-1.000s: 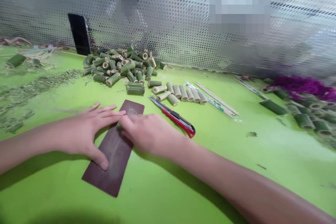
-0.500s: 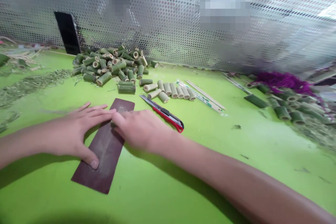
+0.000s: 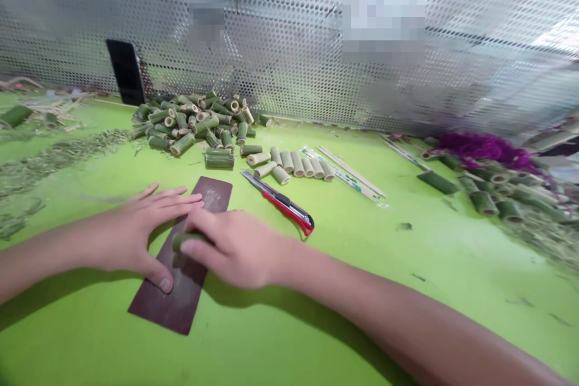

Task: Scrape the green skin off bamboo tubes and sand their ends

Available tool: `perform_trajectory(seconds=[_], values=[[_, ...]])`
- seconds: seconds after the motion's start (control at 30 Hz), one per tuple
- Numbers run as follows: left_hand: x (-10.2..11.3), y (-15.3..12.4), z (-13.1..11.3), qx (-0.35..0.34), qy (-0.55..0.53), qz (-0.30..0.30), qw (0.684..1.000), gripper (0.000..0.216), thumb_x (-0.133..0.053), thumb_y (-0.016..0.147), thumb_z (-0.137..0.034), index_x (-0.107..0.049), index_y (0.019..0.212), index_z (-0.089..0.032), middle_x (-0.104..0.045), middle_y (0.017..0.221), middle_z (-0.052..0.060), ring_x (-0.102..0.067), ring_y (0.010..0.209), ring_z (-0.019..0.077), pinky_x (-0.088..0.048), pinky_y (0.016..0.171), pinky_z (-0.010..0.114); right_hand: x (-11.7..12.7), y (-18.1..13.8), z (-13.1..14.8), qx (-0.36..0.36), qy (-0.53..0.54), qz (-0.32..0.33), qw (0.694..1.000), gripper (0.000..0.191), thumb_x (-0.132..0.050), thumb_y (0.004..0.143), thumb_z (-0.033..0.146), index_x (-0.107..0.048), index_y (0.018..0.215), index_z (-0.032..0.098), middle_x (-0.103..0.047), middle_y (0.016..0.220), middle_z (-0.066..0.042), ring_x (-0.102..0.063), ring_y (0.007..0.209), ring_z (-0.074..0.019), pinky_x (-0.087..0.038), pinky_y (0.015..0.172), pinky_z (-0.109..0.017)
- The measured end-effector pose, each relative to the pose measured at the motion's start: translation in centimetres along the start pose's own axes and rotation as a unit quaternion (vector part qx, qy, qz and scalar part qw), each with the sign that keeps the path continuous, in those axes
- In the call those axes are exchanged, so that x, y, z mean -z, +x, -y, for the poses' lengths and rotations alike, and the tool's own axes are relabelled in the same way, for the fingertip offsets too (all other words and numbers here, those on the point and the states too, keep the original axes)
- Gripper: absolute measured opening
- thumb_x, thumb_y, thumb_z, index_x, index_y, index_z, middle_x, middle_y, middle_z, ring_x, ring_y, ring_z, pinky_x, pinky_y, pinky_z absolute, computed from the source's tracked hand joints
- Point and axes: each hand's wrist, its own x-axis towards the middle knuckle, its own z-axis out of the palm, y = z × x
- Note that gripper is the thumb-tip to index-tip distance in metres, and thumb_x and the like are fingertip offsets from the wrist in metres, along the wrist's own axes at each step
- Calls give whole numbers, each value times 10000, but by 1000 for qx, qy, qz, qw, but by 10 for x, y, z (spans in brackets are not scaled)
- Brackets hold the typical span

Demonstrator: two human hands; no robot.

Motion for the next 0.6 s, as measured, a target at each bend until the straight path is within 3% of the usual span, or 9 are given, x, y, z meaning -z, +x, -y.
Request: perform_trajectory(seconds=[0.1, 0.17, 0.27, 0.6], values=[[0, 0, 0, -17, 5, -4, 1000, 1265, -722, 633, -893, -169, 1650, -383, -96, 1728, 28, -43, 1592, 400, 24, 1264, 682, 9, 5, -14, -43, 273, -13, 961, 326, -313, 1074, 459, -494, 963, 211, -516, 776, 21, -407, 578, -125, -363, 535, -259], [0, -1, 2, -32, 8, -9, 999, 1271, -688, 638, -919, -174, 1655, -355, -109, 1723, 53, -55, 1589, 400, 14, 1273, 663, 11, 8, -20, -56, 355, -16, 933, 365, -283, 1072, 462, -462, 875, 213, -426, 694, 47, -293, 530, -114, -276, 500, -257], [-2, 0, 5, -46, 14, -18, 999, 1275, -654, 648, -939, -181, 1659, -323, -136, 1715, 90, -81, 1590, 393, 1, 1280, 648, 12, 10, -21, -61, 369, -31, 927, 394, -276, 1083, 443, -438, 807, 212, -389, 656, 54, -254, 525, -114, -247, 501, -261], [-1, 0, 4, -49, 10, -10, 999, 1261, -618, 659, -957, -177, 1657, -326, -118, 1718, 75, -85, 1597, 377, 36, 1281, 634, 8, 8, -16, -105, 301, -68, 945, 405, -278, 1104, 444, -423, 795, 226, -413, 625, 60, -317, 517, -119, -339, 532, -259]])
